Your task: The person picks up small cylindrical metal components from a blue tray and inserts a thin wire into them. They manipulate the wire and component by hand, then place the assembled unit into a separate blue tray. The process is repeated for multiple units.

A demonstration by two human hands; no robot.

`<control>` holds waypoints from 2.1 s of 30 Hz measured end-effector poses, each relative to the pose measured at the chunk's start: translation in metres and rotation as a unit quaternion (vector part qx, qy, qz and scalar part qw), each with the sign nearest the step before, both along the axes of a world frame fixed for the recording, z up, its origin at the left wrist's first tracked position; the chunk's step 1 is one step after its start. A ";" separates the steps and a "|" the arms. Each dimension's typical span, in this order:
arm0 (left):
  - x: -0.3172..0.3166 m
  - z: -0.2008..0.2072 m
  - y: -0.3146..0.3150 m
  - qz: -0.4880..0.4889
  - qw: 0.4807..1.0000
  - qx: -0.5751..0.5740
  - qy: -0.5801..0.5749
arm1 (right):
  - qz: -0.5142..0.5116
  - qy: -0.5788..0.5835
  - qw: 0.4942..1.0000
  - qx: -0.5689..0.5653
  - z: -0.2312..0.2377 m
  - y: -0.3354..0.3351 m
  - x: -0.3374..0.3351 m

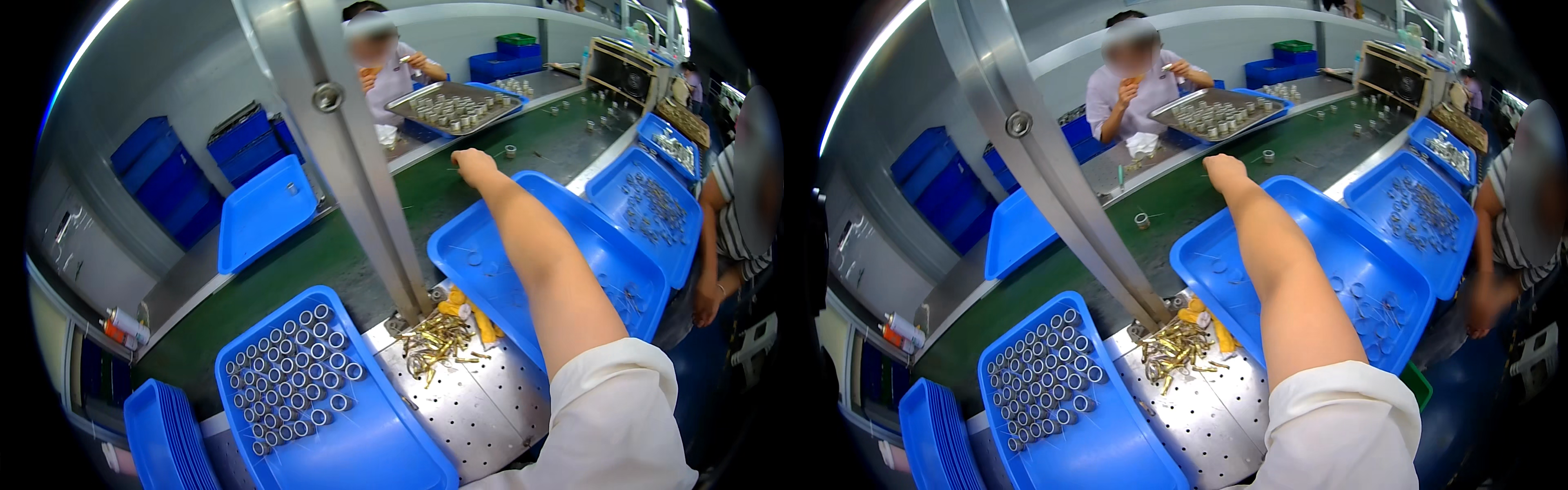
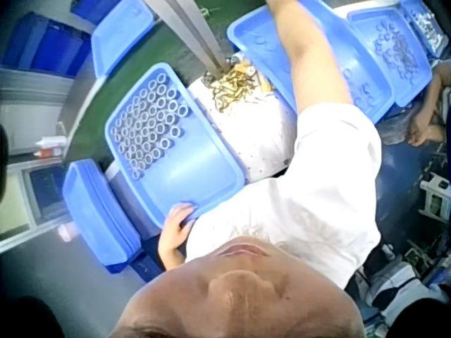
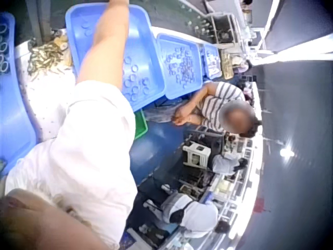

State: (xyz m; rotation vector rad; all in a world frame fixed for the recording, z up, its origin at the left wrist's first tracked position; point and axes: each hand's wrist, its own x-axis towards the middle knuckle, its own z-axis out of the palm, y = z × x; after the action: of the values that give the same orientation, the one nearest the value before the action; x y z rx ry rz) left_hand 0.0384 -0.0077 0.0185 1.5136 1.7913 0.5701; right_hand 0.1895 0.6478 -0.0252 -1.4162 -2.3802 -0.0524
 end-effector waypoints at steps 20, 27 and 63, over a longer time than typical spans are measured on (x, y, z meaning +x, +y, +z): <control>-0.006 -0.002 0.002 -0.007 1.000 0.014 -0.014 | 0.272 -0.065 0.960 0.006 0.009 -0.061 -0.088; -0.011 -0.011 -0.006 -0.015 0.999 0.030 -0.028 | 0.296 -0.227 0.927 0.030 0.002 -0.072 -0.108; -0.037 0.006 -0.002 -0.158 0.982 0.055 0.082 | 0.548 -0.194 0.807 0.102 0.048 -0.376 -0.062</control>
State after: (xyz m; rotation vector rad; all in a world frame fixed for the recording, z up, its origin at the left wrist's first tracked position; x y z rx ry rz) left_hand 0.0015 -0.0101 0.0248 1.9242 1.6102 0.4016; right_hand 0.1271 0.2718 0.0225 0.2414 -3.0250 -0.2970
